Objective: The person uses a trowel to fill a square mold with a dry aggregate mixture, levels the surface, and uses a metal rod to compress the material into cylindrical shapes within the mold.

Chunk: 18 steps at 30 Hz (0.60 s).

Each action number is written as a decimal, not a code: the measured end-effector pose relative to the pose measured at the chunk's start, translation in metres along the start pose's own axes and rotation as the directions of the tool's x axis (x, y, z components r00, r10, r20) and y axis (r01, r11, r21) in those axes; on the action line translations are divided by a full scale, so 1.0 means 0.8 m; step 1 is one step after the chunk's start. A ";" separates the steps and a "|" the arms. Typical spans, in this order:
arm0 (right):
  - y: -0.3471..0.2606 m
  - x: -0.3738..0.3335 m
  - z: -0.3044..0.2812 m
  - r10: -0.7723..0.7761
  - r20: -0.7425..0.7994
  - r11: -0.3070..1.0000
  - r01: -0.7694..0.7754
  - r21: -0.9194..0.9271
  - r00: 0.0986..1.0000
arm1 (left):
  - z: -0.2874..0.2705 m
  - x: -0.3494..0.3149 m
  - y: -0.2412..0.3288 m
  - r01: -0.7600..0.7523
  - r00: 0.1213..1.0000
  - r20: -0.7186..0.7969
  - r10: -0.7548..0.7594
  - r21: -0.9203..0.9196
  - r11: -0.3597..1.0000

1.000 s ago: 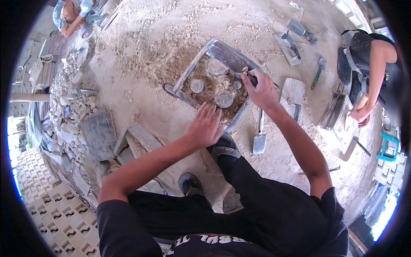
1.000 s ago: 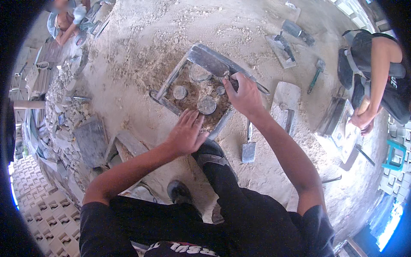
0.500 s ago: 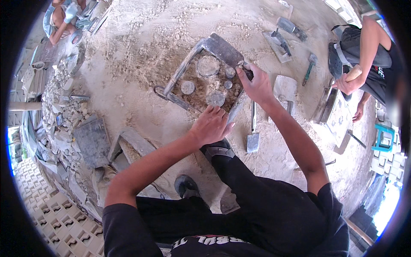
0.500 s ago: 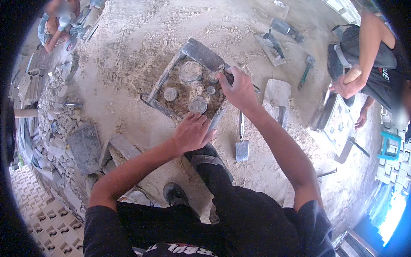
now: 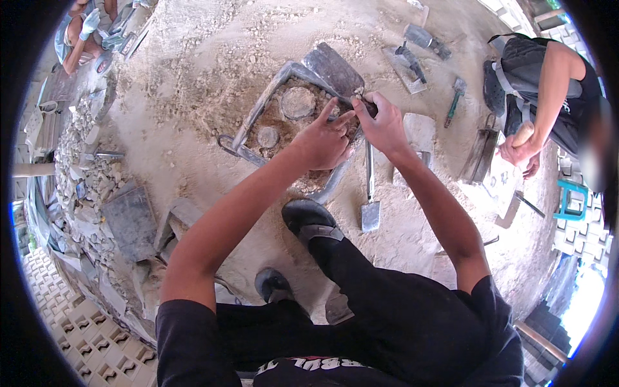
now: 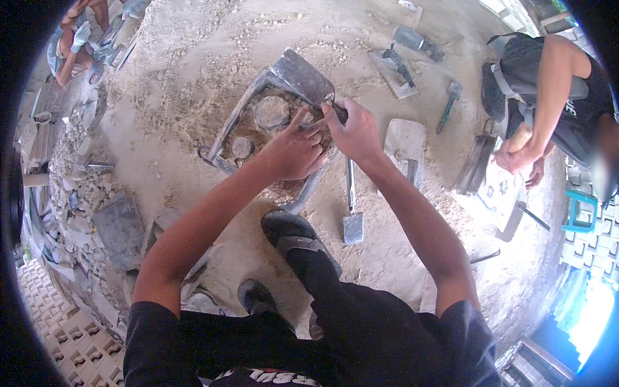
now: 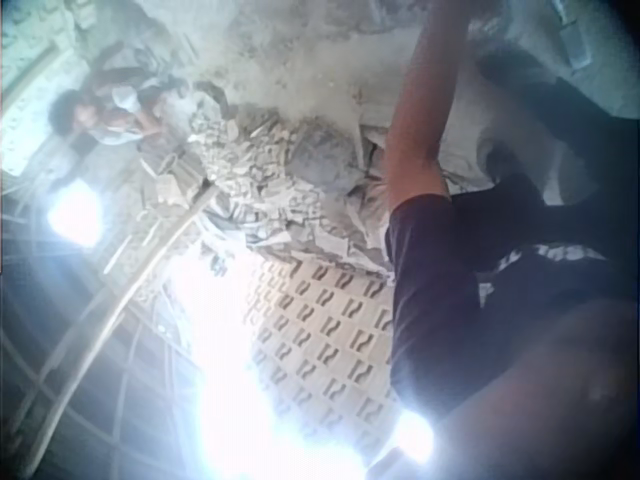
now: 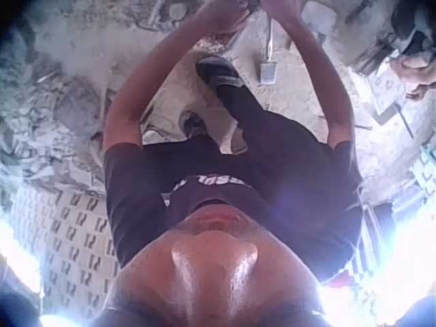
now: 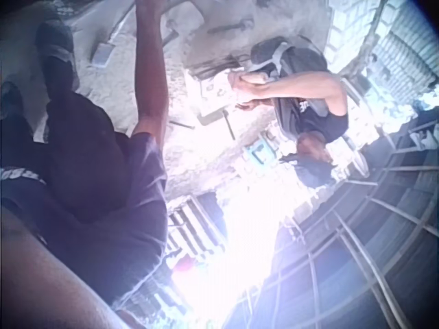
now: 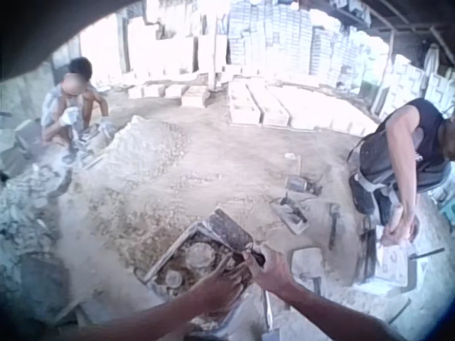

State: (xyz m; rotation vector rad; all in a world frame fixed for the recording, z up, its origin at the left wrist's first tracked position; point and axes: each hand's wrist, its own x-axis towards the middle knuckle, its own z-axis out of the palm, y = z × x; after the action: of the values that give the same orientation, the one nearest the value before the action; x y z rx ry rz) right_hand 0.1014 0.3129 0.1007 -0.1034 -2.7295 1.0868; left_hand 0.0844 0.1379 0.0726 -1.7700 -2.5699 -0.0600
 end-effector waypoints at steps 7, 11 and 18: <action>0.011 -0.003 -0.014 0.089 0.034 0.995 -0.088 -0.036 0.995 | 0.009 -0.062 -0.038 0.361 0.796 -0.368 -0.482 -0.350 0.864; 0.017 0.001 -0.010 0.028 0.001 0.997 -0.028 -0.078 1.000 | 0.034 -0.082 -0.055 0.519 0.668 -0.387 -0.636 -0.369 0.771; 0.007 -0.005 -0.013 0.039 0.030 0.997 -0.036 -0.070 0.999 | -0.009 -0.008 -0.059 0.809 0.514 0.128 -0.848 -0.401 0.429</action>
State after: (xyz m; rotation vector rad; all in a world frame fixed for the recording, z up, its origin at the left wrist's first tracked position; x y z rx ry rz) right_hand 0.1070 0.3237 0.1034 -0.1497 -2.8045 1.0123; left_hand 0.0425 0.1149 0.0784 -0.2510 -3.2134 -0.7332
